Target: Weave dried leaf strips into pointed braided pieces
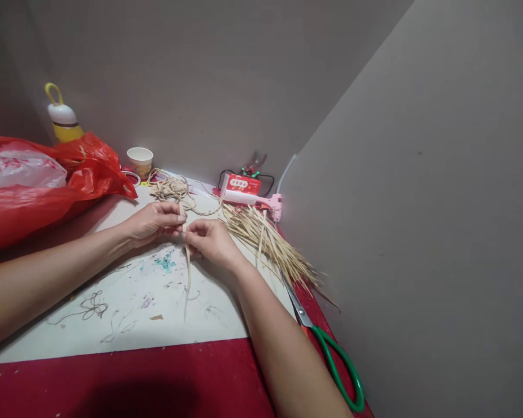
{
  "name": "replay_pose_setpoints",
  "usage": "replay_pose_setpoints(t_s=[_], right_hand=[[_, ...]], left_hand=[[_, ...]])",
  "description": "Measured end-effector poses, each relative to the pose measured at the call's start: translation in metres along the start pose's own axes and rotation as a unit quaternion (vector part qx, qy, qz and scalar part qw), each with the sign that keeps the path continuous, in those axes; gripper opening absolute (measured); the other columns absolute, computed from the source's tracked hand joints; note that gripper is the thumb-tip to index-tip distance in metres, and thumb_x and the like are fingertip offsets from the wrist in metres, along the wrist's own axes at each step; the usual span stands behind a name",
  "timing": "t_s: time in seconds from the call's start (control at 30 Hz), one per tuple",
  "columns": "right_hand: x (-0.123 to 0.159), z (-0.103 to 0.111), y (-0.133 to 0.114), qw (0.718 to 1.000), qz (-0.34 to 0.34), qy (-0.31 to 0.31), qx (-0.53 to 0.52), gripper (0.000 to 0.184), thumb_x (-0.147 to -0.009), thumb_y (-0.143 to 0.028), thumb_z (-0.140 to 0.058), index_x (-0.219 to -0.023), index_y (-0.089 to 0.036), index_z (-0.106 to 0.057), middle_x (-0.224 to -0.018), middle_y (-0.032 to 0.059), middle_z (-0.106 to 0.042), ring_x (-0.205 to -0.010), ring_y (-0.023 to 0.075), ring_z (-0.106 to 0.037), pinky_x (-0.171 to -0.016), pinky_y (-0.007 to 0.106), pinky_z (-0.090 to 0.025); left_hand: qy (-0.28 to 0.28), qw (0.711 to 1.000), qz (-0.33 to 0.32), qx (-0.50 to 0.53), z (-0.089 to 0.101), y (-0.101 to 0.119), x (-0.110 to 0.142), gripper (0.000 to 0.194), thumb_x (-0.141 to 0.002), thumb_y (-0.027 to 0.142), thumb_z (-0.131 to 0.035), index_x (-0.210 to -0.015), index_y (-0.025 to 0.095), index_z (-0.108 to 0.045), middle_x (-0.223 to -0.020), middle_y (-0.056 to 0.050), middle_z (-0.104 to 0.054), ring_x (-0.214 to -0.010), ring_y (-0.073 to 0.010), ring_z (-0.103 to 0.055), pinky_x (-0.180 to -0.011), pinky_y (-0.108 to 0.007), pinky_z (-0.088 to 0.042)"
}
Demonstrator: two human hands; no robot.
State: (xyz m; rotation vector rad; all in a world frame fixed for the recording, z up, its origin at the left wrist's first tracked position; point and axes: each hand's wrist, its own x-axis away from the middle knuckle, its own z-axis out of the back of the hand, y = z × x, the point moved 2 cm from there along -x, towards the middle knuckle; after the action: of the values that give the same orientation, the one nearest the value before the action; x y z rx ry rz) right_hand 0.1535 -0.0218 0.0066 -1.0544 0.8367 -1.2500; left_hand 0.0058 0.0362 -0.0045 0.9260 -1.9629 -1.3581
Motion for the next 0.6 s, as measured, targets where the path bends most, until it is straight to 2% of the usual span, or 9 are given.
replay_pose_setpoints(t_s=[0.07, 0.13, 0.2, 0.27, 0.3, 0.37, 0.6], right_hand=[[-0.002, 0.000, 0.008, 1.000, -0.002, 0.024, -0.011, 0.023, -0.070, -0.040, -0.066, -0.067, -0.019, -0.056, -0.055, -0.0011, -0.061, -0.044, 0.0106, -0.053, -0.042, 0.021, -0.038], [-0.005, 0.001, 0.012, 0.997, 0.019, 0.066, 0.032, 0.018, -0.073, -0.036, -0.061, -0.067, -0.020, -0.053, -0.059, -0.0003, -0.063, -0.045, 0.0111, -0.053, -0.044, 0.022, -0.038], [-0.006, 0.002, 0.014, 0.981, 0.068, 0.122, 0.138, 0.013, -0.075, -0.030, -0.057, -0.066, -0.021, -0.052, -0.060, 0.0000, -0.062, -0.049, 0.0116, -0.052, -0.050, 0.023, -0.038], [-0.006, 0.000, 0.015, 0.948, 0.115, 0.159, 0.250, 0.011, -0.077, -0.026, -0.054, -0.067, -0.021, -0.054, -0.061, 0.0003, -0.061, -0.054, 0.0124, -0.051, -0.056, 0.025, -0.037], [-0.005, -0.001, 0.015, 0.935, 0.127, 0.164, 0.286, 0.011, -0.078, -0.025, -0.054, -0.068, -0.021, -0.055, -0.062, 0.0004, -0.060, -0.055, 0.0128, -0.051, -0.057, 0.025, -0.037], [-0.004, -0.004, 0.016, 0.928, 0.129, 0.157, 0.313, 0.011, -0.080, -0.026, -0.053, -0.071, -0.021, -0.056, -0.063, 0.0005, -0.060, -0.056, 0.0132, -0.050, -0.058, 0.026, -0.035], [-0.001, -0.007, 0.012, 0.936, 0.132, 0.151, 0.289, 0.009, -0.079, -0.026, -0.056, -0.072, -0.021, -0.058, -0.061, 0.0002, -0.060, -0.054, 0.0136, -0.051, -0.056, 0.026, -0.035]], left_hand=[[0.020, 1.000, 0.002, 0.010, 0.000, 0.000, 0.000, 0.018, -0.068, 0.014, -0.076, -0.076, 0.012, -0.060, -0.064, -0.001, -0.062, -0.057, -0.0089, -0.060, -0.060, -0.023, -0.051], [0.046, 0.999, 0.001, 0.013, 0.000, -0.001, 0.000, 0.019, -0.070, 0.015, -0.076, -0.079, 0.013, -0.059, -0.065, -0.001, -0.062, -0.057, -0.0092, -0.060, -0.059, -0.024, -0.051], [0.054, 0.999, -0.003, -0.004, -0.001, -0.003, 0.000, 0.019, -0.072, 0.018, -0.076, -0.074, 0.013, -0.057, -0.061, 0.000, -0.060, -0.052, -0.0082, -0.056, -0.056, -0.024, -0.049], [0.043, 0.999, -0.005, -0.028, -0.003, -0.005, 0.000, 0.020, -0.073, 0.018, -0.074, -0.067, 0.013, -0.055, -0.054, 0.000, -0.057, -0.046, -0.0067, -0.051, -0.051, -0.022, -0.046], [0.039, 0.999, -0.006, -0.038, -0.004, -0.005, 0.000, 0.020, -0.074, 0.016, -0.073, -0.065, 0.013, -0.055, -0.052, -0.001, -0.057, -0.045, -0.0065, -0.050, -0.050, -0.021, -0.044], [0.038, 0.998, -0.009, -0.050, -0.005, -0.006, 0.001, 0.017, -0.073, 0.011, -0.070, -0.063, 0.013, -0.056, -0.051, -0.002, -0.058, -0.045, -0.0069, -0.051, -0.048, -0.019, -0.041], [0.042, 0.998, -0.011, -0.052, -0.004, -0.005, 0.001, 0.016, -0.071, 0.009, -0.067, -0.059, 0.012, -0.057, -0.051, -0.003, -0.059, -0.046, -0.0074, -0.052, -0.049, -0.019, -0.042]])
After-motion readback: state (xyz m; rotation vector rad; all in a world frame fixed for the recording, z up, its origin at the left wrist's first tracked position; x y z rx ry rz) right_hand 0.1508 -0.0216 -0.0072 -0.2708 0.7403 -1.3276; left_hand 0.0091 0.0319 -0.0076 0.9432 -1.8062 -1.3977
